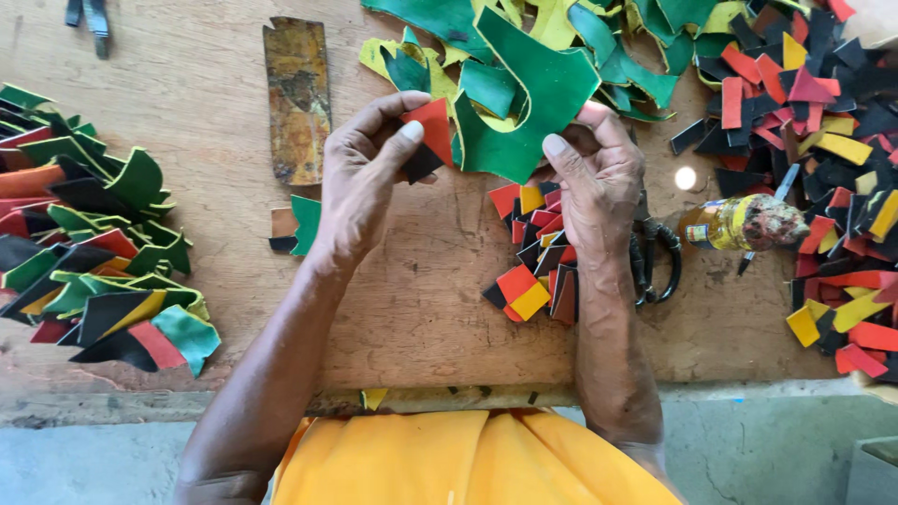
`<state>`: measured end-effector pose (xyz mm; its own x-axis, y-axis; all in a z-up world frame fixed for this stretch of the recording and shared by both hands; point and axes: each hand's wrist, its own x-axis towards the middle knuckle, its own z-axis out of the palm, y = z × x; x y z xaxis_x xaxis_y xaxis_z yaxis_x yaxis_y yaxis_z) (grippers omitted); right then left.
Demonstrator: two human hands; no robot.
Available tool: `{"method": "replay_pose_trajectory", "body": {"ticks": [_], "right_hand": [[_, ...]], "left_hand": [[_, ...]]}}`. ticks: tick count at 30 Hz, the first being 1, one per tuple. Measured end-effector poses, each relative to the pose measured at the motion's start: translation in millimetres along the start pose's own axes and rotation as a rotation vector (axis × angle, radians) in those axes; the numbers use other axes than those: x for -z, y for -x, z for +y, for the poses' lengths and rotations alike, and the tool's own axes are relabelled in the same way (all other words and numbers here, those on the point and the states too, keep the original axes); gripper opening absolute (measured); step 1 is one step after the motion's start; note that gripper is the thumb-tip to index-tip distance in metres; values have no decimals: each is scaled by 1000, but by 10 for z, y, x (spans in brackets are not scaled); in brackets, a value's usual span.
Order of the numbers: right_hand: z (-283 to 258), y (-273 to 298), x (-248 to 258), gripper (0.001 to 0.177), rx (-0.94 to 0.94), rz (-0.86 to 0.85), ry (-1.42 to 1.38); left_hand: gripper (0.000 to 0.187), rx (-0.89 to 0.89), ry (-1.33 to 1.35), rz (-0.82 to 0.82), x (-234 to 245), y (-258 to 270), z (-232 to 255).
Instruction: The person uses shears to cut small rectangular pieces from multicolored leather scraps on a wooden workbench. They repeatedly pick up scraps, cut them to size, and place the finished pieces into a growing pile on the table.
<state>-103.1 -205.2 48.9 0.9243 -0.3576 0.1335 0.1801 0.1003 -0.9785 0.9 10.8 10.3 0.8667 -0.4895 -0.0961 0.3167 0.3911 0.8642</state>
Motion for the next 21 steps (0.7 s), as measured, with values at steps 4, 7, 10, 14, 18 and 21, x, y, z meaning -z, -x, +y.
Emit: {"method": "replay_pose_trajectory", "body": {"ticks": [4, 7, 10, 14, 18, 21], "right_hand": [[18, 17, 6, 23, 21, -9, 13], [6, 15, -16, 47, 9, 24, -110], [-1, 31, -49, 52, -24, 45, -150], [40, 33, -55, 45, -112, 81, -172], [112, 69, -30, 29, -48, 61, -42], [126, 104, 13, 16, 19, 44, 82]], "left_hand": [[32, 49, 101, -8, 17, -1, 15], [38, 17, 91, -65, 4, 14, 40], [39, -16, 26, -89, -35, 30, 45], [36, 0, -17, -66, -38, 34, 56], [26, -65, -28, -78, -10, 64, 85], [24, -125, -6, -99, -24, 82, 101]]}}
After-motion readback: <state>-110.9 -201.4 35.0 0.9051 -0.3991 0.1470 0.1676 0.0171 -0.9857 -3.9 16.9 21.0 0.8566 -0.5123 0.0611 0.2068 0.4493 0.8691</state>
